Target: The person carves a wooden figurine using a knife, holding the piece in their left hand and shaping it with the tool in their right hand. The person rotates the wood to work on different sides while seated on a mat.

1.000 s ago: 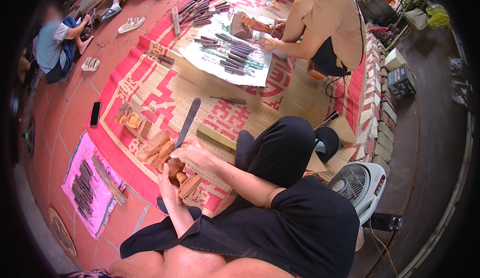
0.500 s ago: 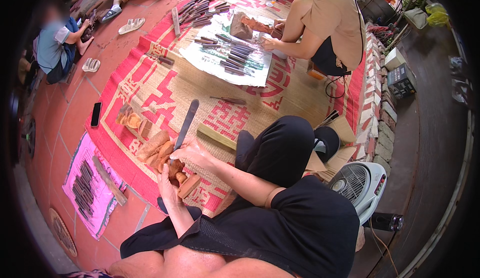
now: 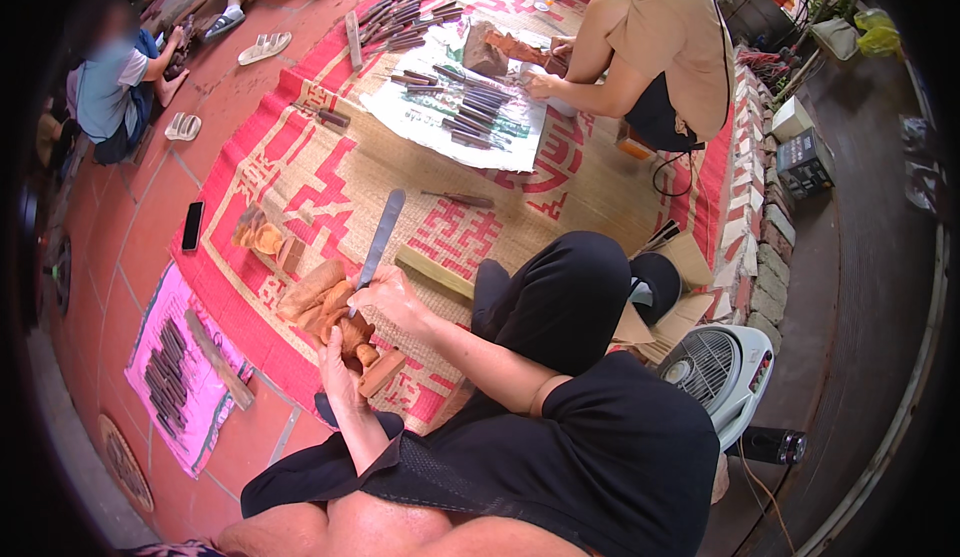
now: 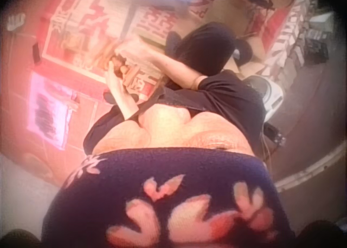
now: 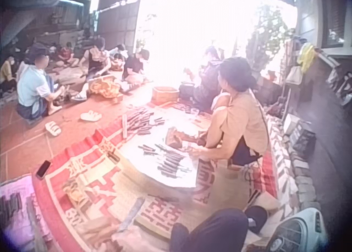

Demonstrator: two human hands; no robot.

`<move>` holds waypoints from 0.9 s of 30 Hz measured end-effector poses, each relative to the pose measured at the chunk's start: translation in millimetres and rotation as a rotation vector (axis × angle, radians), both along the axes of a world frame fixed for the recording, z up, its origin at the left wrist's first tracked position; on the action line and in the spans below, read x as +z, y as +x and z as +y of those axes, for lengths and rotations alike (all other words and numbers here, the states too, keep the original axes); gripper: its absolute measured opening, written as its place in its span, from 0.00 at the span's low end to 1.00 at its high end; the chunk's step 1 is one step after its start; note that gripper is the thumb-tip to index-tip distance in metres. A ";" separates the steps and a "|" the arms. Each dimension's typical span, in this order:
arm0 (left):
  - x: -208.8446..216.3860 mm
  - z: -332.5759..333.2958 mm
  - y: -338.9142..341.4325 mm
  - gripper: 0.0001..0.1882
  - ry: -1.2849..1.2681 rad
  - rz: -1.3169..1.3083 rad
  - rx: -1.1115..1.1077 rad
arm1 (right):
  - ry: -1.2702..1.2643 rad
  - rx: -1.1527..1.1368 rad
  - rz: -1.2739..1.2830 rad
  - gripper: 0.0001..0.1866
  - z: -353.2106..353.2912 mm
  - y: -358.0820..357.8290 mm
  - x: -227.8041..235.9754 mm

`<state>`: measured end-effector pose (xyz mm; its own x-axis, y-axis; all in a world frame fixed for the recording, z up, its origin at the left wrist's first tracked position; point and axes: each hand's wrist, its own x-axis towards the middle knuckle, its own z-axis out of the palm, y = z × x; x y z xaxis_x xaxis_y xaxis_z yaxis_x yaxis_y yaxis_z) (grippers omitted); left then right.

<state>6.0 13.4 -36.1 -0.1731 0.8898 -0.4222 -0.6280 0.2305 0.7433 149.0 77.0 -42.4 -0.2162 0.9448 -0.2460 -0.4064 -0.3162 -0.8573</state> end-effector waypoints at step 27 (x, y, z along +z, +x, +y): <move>-7.3 -0.5 -1.6 0.32 -0.038 -0.040 0.031 | -0.095 -0.003 0.045 0.14 0.3 -0.5 11.0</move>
